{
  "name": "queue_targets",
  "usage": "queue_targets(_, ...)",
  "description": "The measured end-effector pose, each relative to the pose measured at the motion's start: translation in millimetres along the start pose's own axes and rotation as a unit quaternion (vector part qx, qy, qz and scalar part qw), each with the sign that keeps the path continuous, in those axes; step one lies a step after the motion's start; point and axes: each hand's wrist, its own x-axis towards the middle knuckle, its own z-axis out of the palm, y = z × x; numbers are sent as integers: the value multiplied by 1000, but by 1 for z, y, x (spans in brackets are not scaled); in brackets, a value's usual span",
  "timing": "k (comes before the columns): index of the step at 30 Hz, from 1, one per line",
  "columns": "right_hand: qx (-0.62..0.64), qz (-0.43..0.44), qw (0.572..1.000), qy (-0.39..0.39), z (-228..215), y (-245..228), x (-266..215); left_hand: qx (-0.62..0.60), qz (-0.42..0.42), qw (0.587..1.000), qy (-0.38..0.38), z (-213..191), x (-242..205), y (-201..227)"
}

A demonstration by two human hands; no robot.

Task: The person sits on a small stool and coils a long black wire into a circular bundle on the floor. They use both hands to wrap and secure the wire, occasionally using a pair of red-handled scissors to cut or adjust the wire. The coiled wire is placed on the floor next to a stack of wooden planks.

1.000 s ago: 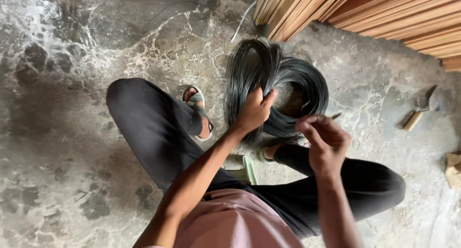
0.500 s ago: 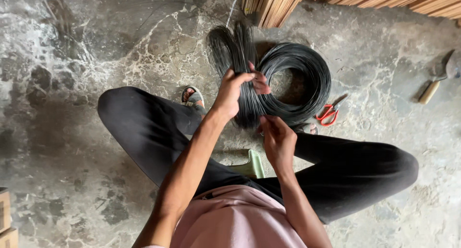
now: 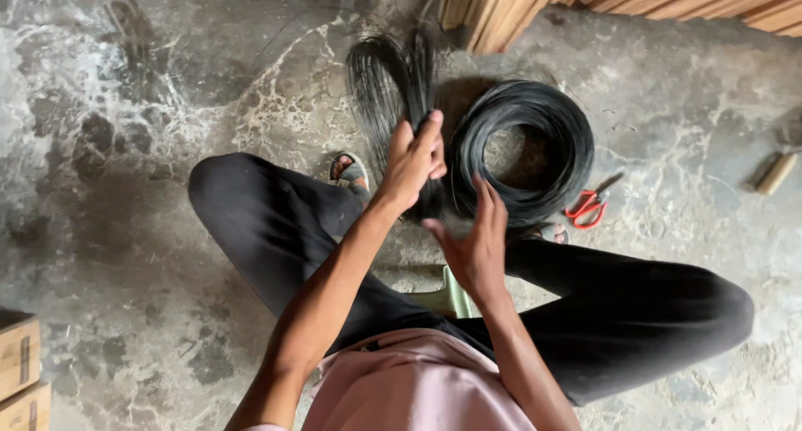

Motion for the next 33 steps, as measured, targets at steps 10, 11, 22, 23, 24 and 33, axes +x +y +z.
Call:
queue_targets(10,184,187,960,-95,97,46,-23,-82,-40,995,-29,2,-16,31)
queue_targets(11,147,175,970,-83,107,58,-28,-28,-31,999,-31,7,-20,43)
queue_targets(22,164,155,964,-144,128,63,-34,-78,-72,990,91,-14,-11,30)
queue_targets(23,151,175,955,-188,124,56,-29,-70,-68,990,101,-18,-11,30)
queue_targets(24,138,194,943,-231,121,48,-24,-62,-64,990,111,-23,-10,30)
queue_targets(33,288,87,937,-176,91,60,27,8,-73,988,136,-44,-10,56)
